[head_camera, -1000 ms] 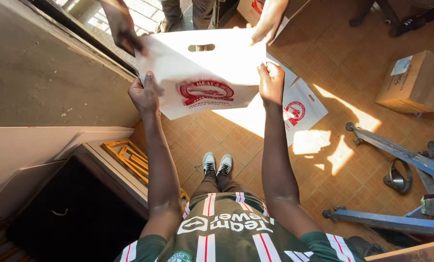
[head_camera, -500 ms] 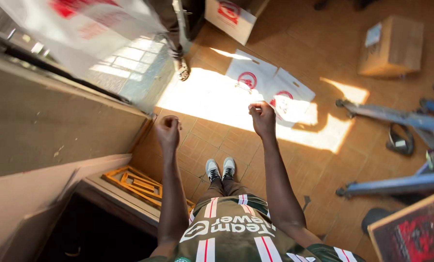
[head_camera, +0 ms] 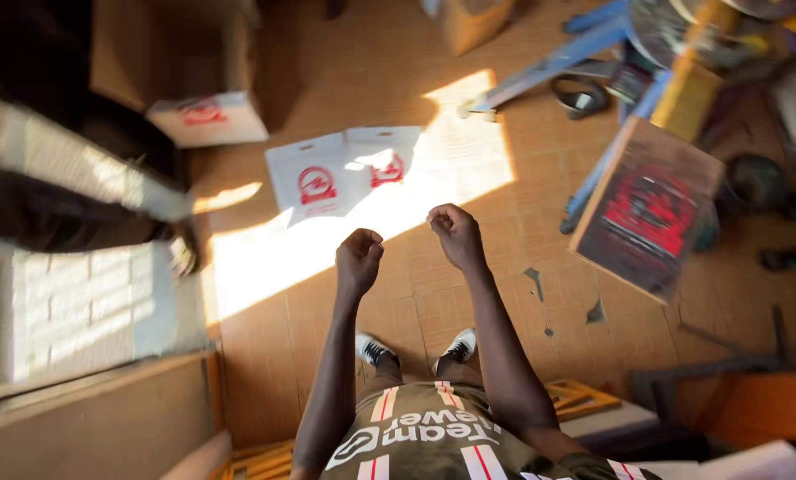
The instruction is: The person repeatedly places white plastic bags onto a manual printing press, presses down to imprint a red logo, and hands the printed bags to another person. The process is repeated for multiple bags throughout the clip.
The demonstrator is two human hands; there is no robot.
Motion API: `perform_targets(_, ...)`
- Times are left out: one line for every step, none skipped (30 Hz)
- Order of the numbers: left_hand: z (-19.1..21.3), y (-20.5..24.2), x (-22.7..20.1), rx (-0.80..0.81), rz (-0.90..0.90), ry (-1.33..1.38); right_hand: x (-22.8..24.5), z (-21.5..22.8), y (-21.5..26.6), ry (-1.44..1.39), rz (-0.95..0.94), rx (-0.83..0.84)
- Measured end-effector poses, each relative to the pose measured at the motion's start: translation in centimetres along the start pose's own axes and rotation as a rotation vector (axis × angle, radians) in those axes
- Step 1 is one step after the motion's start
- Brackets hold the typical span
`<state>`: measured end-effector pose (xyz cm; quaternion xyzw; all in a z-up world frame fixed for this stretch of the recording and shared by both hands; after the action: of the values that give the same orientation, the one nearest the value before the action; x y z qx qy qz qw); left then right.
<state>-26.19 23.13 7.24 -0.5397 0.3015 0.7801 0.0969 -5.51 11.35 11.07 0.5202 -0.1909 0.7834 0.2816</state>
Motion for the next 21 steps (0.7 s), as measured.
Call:
perform_targets(-2.8,0.0,-1.0,0.041,-0.02,-0.018,-0.7,2.9,0.5,-0.001,-0.01,-0.048)
perform_targets(-5.9,0.1,-2.1,0.081,-0.049,-0.033,-1.6,5.9,1.2,0.003,-0.026,-0.097)
perform_targets(-8.7,0.7,-2.8,0.113,-0.069,-0.043,-2.4,8.7,2.3,0.008,-0.042,-0.135)
perform_targets(-11.3,1.4,-3.9,0.146,-0.081,-0.056,-3.8,11.4,3.1,0.009,-0.054,-0.17)
perform_targets(-14.1,2.0,-5.1,0.182,-0.103,-0.095,-5.3,14.2,3.6,-0.006,-0.078,-0.204)
perform_targets(-16.8,2.6,-6.3,0.217,-0.125,-0.134,-6.7,16.9,4.1,-0.02,-0.101,-0.239)
perform_targets(-19.5,3.2,-7.2,0.228,-0.152,-0.136,-8.1,19.4,4.7,-0.02,-0.086,-0.264)
perform_targets(-22.3,3.8,-7.9,0.266,-0.171,-0.164,-9.8,21.7,5.4,-0.035,-0.113,-0.295)
perform_targets(-24.9,4.9,-8.0,0.305,-0.18,-0.195,-11.7,23.7,6.7,-0.054,-0.149,-0.322)
perform_targets(-27.2,4.7,-9.2,0.317,-0.196,-0.201,-12.6,26.1,6.2,-0.056,-0.143,-0.342)
perform_targets(-29.2,5.6,-9.1,0.352,-0.197,-0.26,-13.7,27.7,7.1,-0.03,-0.15,-0.354)
perform_targets(-31.1,6.4,-8.9,0.388,-0.199,-0.319,-14.8,29.2,7.9,-0.003,-0.157,-0.366)
perform_targets(-32.6,6.9,-8.6,0.404,-0.197,-0.335,-16.6,30.2,8.6,-0.012,-0.172,-0.38)
perform_targets(-34.1,7.3,-8.4,0.431,-0.2,-0.374,-18.4,31.1,9.2,-0.032,-0.188,-0.4)
perform_targets(-36.2,7.2,-9.0,0.463,-0.222,-0.409,-19.8,32.9,9.2,-0.047,-0.193,-0.436)
perform_targets(-37.5,7.6,-9.5,0.484,-0.239,-0.42,-20.5,34.0,10.0,-0.05,-0.196,-0.466)
perform_targets(-38.7,7.9,-9.8,0.488,-0.238,-0.43,-21.5,34.9,10.9,-0.041,-0.233,-0.475)
perform_targets(-39.8,8.3,-10.1,0.492,-0.238,-0.44,-22.5,35.8,11.9,-0.033,-0.27,-0.484)
perform_targets(-40.9,8.6,-10.3,0.516,-0.245,-0.457,-22.2,36.8,12.9,-0.04,-0.284,-0.511)
perform_targets(-41.9,8.8,-10.6,0.53,-0.243,-0.462,-21.8,37.7,13.8,-0.047,-0.295,-0.53)
perform_targets(-42.9,8.9,-10.9,0.546,-0.245,-0.468,-21.5,38.6,14.5,-0.054,-0.304,-0.553)
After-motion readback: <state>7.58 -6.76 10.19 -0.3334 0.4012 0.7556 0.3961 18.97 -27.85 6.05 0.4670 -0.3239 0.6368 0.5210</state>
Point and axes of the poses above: each hand's wrist, its own y-axis away from the middle knuckle, its own z-axis out of the back of the hand, x = y × z, the point moved 8 cm from there along -y, towards the middle knuckle, and after that the axes turned 7 degrees about z, right-handed, at the moved point
